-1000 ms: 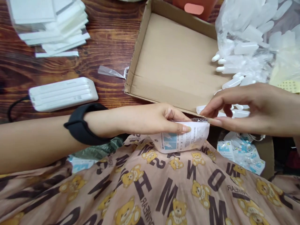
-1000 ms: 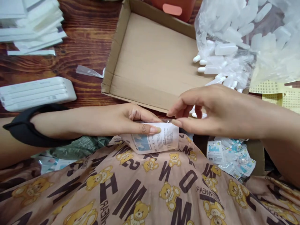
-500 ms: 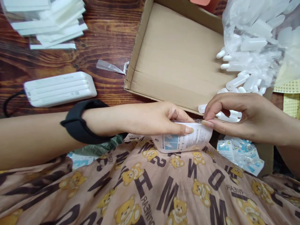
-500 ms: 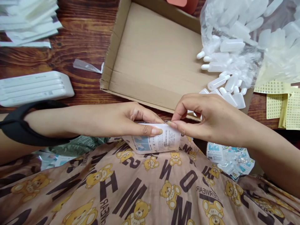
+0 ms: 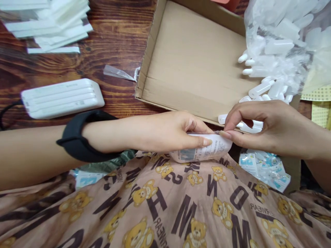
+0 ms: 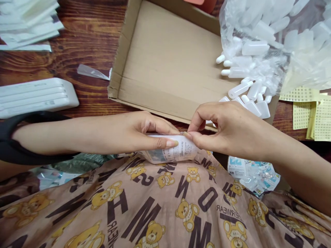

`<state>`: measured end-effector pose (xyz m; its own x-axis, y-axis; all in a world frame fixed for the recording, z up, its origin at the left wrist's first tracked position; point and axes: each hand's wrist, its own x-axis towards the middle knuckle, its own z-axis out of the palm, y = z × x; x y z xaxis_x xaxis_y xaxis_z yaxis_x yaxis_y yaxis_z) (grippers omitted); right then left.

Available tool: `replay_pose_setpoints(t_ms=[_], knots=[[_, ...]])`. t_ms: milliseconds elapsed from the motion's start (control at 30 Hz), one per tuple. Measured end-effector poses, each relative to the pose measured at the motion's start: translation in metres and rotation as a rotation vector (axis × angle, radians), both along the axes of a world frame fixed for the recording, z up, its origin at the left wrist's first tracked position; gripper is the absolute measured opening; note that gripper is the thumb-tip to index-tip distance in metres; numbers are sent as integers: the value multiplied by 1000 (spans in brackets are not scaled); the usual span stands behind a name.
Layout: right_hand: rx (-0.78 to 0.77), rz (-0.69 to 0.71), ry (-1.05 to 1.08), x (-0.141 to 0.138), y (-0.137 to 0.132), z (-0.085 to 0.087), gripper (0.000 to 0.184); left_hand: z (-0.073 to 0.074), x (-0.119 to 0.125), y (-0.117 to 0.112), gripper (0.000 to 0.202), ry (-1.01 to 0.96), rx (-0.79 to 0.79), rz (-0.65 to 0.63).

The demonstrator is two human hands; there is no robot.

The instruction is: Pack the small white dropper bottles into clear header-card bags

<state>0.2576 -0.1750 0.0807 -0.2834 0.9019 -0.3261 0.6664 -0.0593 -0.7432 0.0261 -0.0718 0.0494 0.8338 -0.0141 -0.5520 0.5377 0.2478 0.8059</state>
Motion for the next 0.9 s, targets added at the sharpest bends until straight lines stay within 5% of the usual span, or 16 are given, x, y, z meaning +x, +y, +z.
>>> replay_pose_setpoints(t_ms=[400, 533, 733, 900], knots=[[-71, 13, -74, -1, 1, 3, 33, 11, 8, 0, 29, -16, 376, -131], [-132, 26, 10, 3, -5, 11, 40, 10, 7, 10, 27, -53, 249, -7], [-59, -529, 375, 18, -44, 2, 40, -10, -8, 24, 57, -178, 107, 332], [139, -924, 397, 27, -107, -17, 49, -32, -5, -2, 86, -175, -202, 127]])
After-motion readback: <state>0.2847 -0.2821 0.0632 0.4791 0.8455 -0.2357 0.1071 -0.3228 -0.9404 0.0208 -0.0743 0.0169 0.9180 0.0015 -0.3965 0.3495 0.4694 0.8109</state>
